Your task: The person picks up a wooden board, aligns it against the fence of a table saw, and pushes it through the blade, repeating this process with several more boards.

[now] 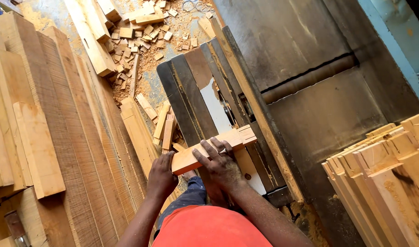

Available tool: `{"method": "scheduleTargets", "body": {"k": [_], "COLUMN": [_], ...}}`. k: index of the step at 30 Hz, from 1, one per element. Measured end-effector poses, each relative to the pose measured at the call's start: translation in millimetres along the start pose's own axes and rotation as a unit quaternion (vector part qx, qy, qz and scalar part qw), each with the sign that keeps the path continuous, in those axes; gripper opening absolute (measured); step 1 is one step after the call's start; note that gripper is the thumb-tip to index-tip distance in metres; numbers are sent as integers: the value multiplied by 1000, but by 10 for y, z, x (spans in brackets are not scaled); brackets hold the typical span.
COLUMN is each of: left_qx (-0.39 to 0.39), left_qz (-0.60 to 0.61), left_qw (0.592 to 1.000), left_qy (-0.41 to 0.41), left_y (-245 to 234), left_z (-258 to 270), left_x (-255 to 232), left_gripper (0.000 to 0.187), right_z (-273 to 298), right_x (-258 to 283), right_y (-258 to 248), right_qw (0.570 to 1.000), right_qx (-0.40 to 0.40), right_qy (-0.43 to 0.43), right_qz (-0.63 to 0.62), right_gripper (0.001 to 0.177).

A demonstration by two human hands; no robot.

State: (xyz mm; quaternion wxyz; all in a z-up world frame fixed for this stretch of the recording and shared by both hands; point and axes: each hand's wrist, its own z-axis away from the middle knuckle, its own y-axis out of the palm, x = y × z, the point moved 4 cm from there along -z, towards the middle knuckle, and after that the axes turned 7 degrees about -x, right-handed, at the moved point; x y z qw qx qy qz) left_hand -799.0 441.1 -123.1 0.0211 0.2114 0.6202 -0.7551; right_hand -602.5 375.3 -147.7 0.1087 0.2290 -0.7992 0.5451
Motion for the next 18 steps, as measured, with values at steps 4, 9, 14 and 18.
{"method": "scheduleTargets", "body": {"k": [4, 9, 14, 18], "left_qx": [-13, -15, -19, 68], "left_qz": [-5, -3, 91, 366], "left_qw": [1000, 1000, 994, 925], "left_qy": [9, 10, 52, -69], "left_y": [56, 24, -233, 4], "left_z": [-35, -24, 193, 414], "left_x": [86, 61, 65, 453], "left_gripper": [71, 68, 61, 22], "right_z": [-58, -165, -140, -95], "right_x": [-14, 20, 81, 138], "right_y": [13, -145, -383, -499], "right_qw": [1000, 1000, 998, 985], "right_qx": [8, 3, 54, 158], "right_qy": [-10, -9, 7, 51], "right_qz": [-9, -14, -42, -56], "right_gripper": [54, 56, 47, 46]}}
